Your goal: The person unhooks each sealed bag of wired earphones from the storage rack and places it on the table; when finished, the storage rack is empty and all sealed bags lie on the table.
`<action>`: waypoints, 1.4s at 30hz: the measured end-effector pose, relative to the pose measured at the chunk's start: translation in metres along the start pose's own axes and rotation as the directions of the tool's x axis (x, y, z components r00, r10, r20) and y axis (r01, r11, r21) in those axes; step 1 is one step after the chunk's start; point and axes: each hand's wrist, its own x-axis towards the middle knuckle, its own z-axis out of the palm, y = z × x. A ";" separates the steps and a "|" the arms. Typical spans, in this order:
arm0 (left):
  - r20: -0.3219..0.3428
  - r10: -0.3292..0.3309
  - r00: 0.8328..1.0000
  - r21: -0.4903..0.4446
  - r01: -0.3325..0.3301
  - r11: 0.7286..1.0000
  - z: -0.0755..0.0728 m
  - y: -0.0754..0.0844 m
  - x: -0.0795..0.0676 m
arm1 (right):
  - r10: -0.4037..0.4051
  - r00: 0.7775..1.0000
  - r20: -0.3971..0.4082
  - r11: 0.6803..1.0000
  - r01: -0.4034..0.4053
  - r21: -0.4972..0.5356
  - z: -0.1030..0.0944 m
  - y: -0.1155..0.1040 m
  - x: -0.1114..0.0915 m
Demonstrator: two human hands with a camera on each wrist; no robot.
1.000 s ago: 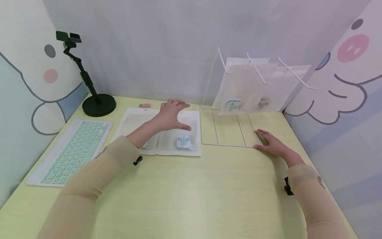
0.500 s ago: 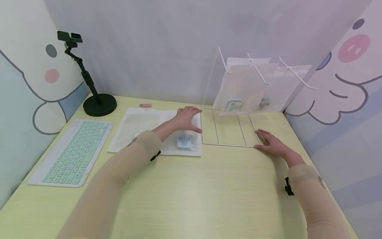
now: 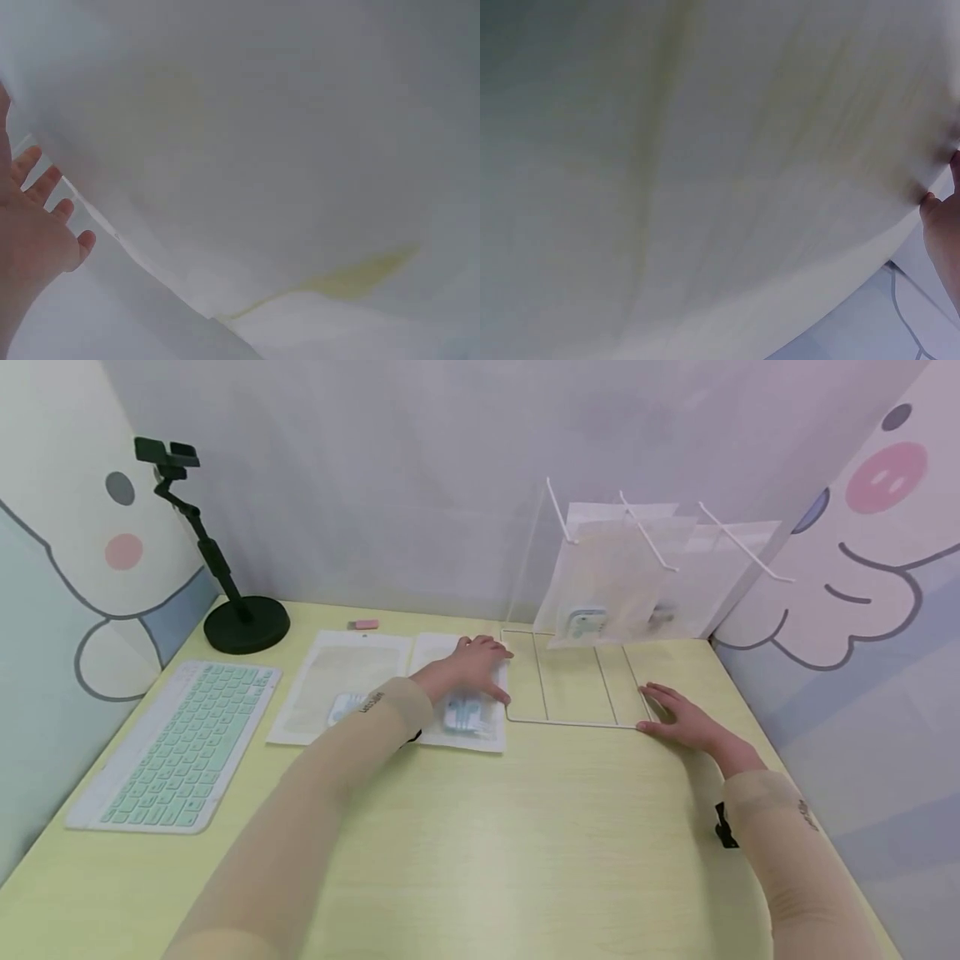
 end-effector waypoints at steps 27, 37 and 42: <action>0.164 0.043 0.986 0.056 -0.052 0.997 -0.020 0.005 -0.006 | -0.001 1.000 -0.003 1.000 0.001 -0.009 -0.002 0.003 -0.002; 0.058 -0.001 0.998 0.025 -0.001 1.000 -0.003 0.003 -0.001 | -0.018 1.000 -0.022 1.000 0.017 -0.009 0.002 0.002 0.003; 0.041 0.003 0.999 -0.001 -0.003 1.000 0.000 0.002 0.000 | -0.009 1.000 -0.012 1.000 0.009 -0.001 0.001 -0.002 0.001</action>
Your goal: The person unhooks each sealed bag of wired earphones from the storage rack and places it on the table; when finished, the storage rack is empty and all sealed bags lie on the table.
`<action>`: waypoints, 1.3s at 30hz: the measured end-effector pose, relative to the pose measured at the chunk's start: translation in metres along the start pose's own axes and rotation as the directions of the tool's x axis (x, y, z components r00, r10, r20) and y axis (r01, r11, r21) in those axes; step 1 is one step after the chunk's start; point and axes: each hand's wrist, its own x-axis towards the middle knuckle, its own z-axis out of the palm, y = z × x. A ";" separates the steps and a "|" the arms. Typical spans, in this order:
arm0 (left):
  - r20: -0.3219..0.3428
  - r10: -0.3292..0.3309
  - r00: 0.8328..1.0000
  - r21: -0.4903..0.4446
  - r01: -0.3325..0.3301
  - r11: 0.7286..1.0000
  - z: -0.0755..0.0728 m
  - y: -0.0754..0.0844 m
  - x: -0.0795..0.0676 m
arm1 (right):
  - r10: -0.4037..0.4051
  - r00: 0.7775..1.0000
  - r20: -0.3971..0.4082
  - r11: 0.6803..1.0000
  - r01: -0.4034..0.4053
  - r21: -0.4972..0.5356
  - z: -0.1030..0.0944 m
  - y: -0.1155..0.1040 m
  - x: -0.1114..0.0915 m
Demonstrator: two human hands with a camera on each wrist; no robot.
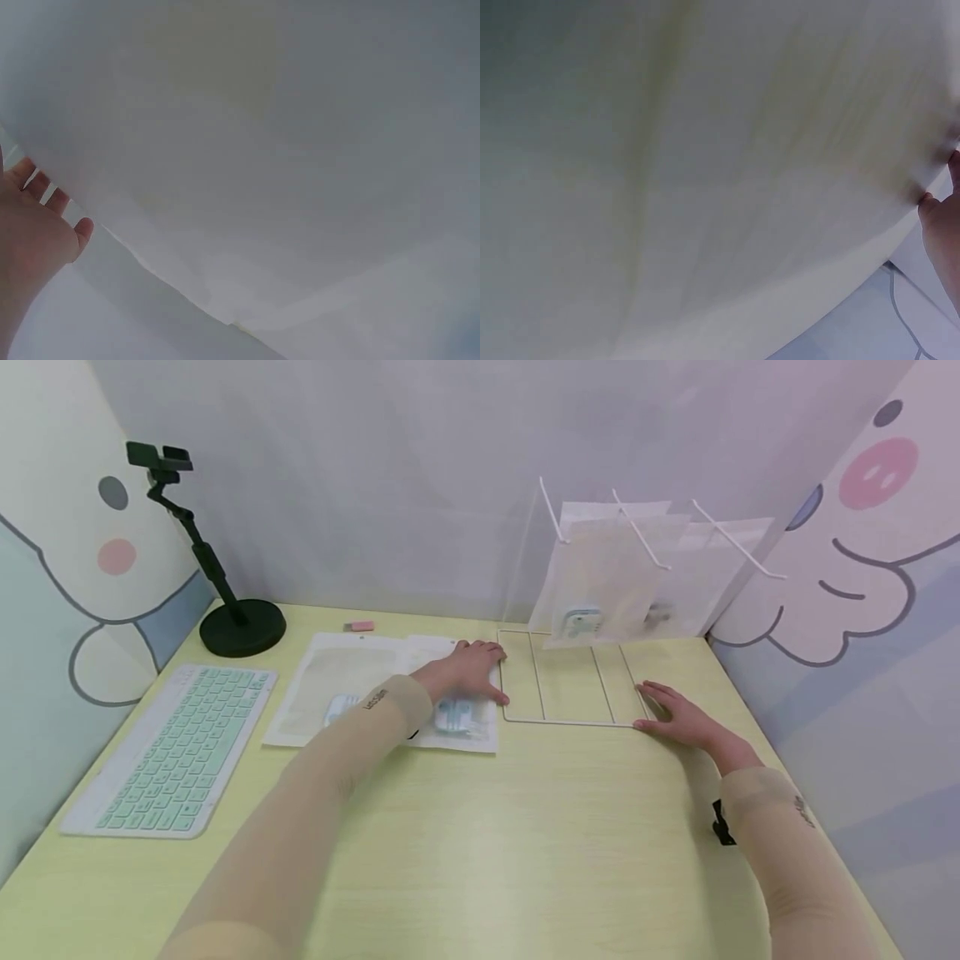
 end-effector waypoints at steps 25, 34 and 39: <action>-0.003 -0.022 1.000 -0.067 0.021 0.997 0.004 -0.005 0.004 | 0.171 0.881 -0.441 0.908 0.032 0.417 -0.050 -0.040 0.024; -0.011 -0.031 0.999 -0.057 0.031 0.998 0.007 -0.003 0.001 | 0.195 0.814 -0.547 0.817 0.173 0.550 -0.065 -0.063 0.044; -0.008 -0.028 1.000 -0.066 0.027 0.997 0.006 -0.003 0.002 | 0.183 0.774 -0.606 0.643 0.372 0.669 -0.064 -0.065 0.056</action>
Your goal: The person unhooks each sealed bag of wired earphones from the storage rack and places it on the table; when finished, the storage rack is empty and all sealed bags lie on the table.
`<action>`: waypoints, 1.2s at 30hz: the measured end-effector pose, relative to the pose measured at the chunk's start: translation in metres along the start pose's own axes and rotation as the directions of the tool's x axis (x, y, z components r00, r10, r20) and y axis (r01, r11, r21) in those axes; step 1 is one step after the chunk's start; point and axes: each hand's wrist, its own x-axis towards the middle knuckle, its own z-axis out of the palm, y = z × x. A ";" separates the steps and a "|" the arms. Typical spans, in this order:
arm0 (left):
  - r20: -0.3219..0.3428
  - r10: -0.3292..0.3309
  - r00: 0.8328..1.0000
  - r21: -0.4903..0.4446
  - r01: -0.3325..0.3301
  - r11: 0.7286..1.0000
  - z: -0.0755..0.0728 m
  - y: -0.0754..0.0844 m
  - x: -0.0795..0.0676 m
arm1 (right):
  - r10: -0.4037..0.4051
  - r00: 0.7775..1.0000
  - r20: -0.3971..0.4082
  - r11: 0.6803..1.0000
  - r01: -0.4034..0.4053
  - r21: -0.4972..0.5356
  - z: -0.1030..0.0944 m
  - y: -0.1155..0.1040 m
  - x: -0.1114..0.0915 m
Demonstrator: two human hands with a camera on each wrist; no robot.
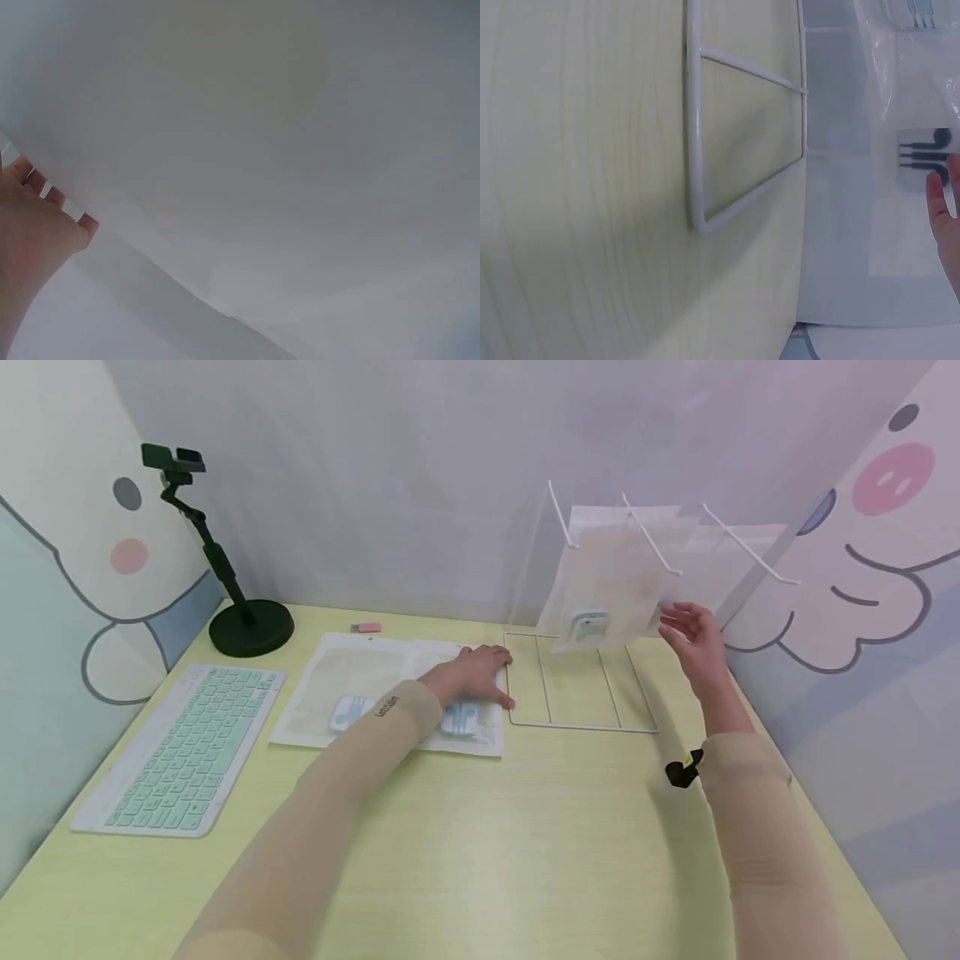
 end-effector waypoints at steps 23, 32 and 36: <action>0.018 -0.008 1.000 0.044 0.007 0.999 -0.003 0.003 0.000 | 0.018 0.998 -0.055 0.948 0.001 0.318 0.023 0.000 0.010; 0.015 -0.002 1.000 0.051 0.001 0.999 -0.002 0.001 0.001 | 0.023 1.000 -0.017 0.978 -0.019 0.208 0.027 0.004 0.007; 0.017 -0.003 1.000 0.048 0.003 0.999 -0.001 0.001 0.001 | 0.032 0.999 0.027 0.991 -0.035 0.131 0.027 0.003 0.001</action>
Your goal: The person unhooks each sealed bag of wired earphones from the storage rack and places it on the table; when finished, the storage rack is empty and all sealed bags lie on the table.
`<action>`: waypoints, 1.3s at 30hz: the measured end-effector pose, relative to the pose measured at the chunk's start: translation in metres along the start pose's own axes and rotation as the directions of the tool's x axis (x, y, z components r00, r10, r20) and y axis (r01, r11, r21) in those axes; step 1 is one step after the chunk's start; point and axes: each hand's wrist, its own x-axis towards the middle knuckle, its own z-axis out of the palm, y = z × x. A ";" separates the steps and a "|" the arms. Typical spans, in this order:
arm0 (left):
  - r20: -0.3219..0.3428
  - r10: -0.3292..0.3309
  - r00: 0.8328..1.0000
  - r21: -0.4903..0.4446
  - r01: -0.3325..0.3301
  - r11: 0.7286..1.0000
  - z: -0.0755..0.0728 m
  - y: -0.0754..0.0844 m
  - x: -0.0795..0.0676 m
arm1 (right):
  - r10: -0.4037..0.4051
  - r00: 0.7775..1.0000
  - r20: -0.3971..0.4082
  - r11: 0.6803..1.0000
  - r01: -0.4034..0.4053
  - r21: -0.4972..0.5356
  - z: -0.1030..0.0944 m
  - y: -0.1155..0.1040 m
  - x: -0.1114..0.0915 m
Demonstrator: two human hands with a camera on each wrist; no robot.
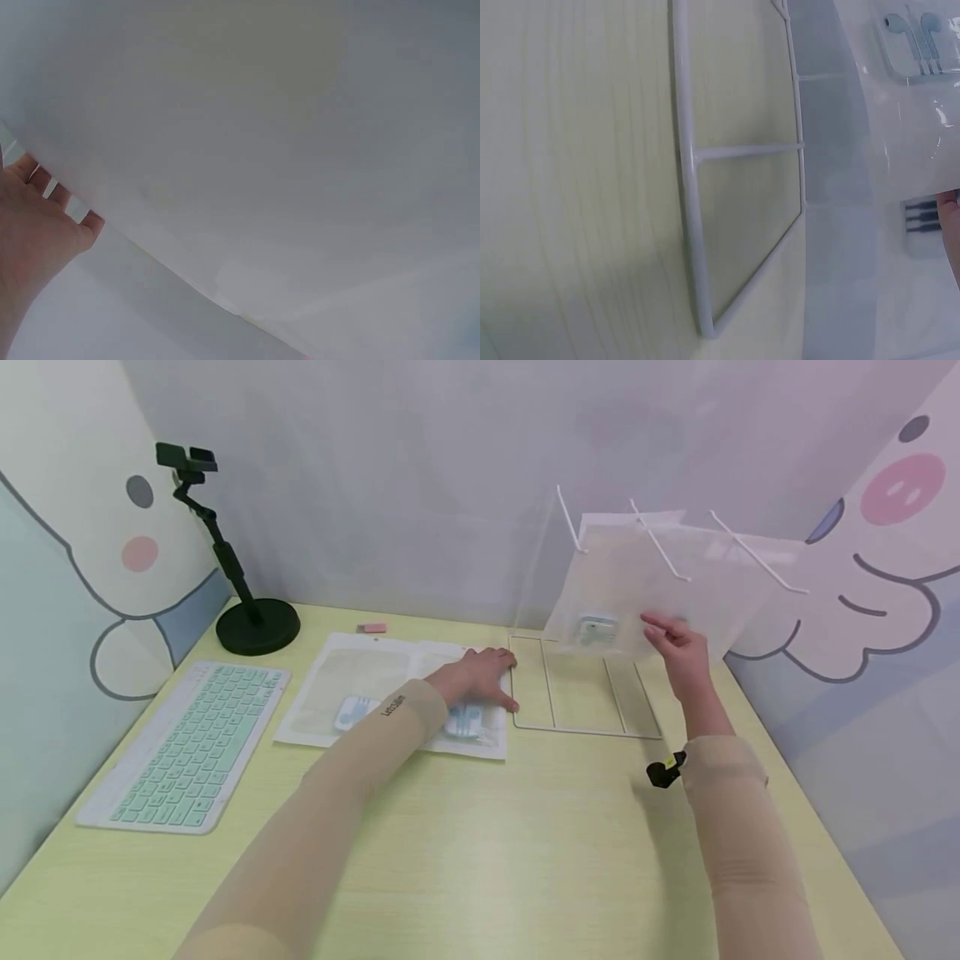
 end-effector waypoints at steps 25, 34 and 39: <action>0.001 0.007 1.000 0.066 -0.007 0.998 0.007 -0.005 0.001 | -0.256 0.965 -0.061 0.903 0.216 -0.372 -0.031 -0.035 -0.025; 0.001 0.006 1.000 0.087 -0.006 0.996 0.005 -0.003 0.002 | -0.342 0.938 -0.064 0.769 0.240 -0.593 -0.043 -0.058 -0.030; 0.001 0.003 1.000 0.083 -0.003 0.997 0.004 -0.003 0.003 | -0.337 0.941 -0.042 0.740 0.237 -0.629 -0.049 -0.067 -0.035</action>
